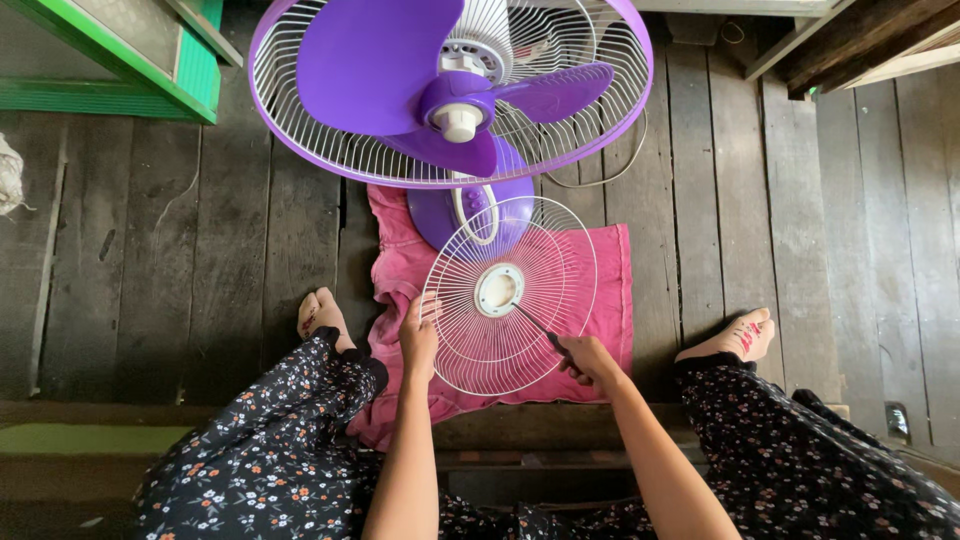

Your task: The person disassembles a purple table fan by first removing the front grille, then unscrewing the central hub nut to detach the fan blades, and finally removing the rear grille. The parts are placed on a pink cloth on the floor.

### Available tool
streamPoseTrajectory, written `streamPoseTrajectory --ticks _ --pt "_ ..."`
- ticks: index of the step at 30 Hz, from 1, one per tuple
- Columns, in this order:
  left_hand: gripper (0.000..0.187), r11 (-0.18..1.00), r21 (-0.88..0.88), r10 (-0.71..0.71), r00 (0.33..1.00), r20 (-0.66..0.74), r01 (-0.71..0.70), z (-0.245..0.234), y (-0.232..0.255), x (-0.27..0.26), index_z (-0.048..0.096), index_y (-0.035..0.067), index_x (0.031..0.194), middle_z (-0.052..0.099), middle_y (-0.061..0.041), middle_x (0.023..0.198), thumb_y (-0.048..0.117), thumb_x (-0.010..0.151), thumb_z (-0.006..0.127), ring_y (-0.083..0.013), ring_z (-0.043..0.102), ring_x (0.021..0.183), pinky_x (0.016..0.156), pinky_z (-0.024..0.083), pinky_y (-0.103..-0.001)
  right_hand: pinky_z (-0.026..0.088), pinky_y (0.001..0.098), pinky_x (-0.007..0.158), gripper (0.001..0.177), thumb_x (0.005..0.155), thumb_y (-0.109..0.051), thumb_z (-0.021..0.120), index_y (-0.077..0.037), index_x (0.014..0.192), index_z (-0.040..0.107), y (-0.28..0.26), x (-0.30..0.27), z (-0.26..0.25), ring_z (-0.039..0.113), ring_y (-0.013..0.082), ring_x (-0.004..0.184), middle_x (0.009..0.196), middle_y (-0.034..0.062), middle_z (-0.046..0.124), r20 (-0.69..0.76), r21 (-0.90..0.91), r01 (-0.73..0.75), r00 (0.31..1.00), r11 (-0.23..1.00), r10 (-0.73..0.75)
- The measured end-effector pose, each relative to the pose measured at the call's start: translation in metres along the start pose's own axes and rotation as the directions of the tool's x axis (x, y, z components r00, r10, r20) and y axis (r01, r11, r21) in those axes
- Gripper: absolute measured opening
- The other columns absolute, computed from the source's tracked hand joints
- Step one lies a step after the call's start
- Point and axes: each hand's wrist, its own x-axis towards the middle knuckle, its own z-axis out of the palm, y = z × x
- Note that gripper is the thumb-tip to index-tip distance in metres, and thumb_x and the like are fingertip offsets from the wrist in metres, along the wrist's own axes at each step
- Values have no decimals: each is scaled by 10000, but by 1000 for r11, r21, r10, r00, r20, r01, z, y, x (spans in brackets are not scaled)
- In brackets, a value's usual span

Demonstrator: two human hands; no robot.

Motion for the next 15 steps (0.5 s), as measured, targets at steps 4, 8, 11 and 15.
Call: streamPoseTrajectory --ticks 4,8,11,15 --pt "304 949 234 225 974 -26 -213 10 22 -2 632 17 1263 755 -131 1097 68 967 586 -213 742 1011 866 560 -325 418 368 527 390 1013 -403 607 -26 1006 710 -9 -10 -2 550 193 566 722 110 660 -41 -283 233 966 930 -255" --pt "271 867 401 339 940 -38 -296 14 40 -7 673 -9 1192 763 -168 1033 150 974 664 -282 758 942 811 576 -360 535 498 701 371 964 -449 605 -106 1041 721 -19 -35 8 694 365 755 814 176 737 -104 -713 333 820 617 -562" --pt "256 826 437 413 910 -37 -357 16 48 -9 681 -14 1196 755 -193 1076 142 997 643 -319 748 990 834 575 -376 539 548 752 362 961 -461 582 -144 1094 696 -27 -56 15 699 415 857 886 178 736 -155 -807 212 825 551 -544" --pt "249 805 447 447 894 -24 -391 22 54 -12 689 -11 1194 753 -200 1100 125 992 636 -329 749 1005 844 584 -381 539 545 779 372 961 -464 608 -127 1084 703 -30 -69 14 703 422 874 891 183 741 -148 -783 267 797 562 -586"
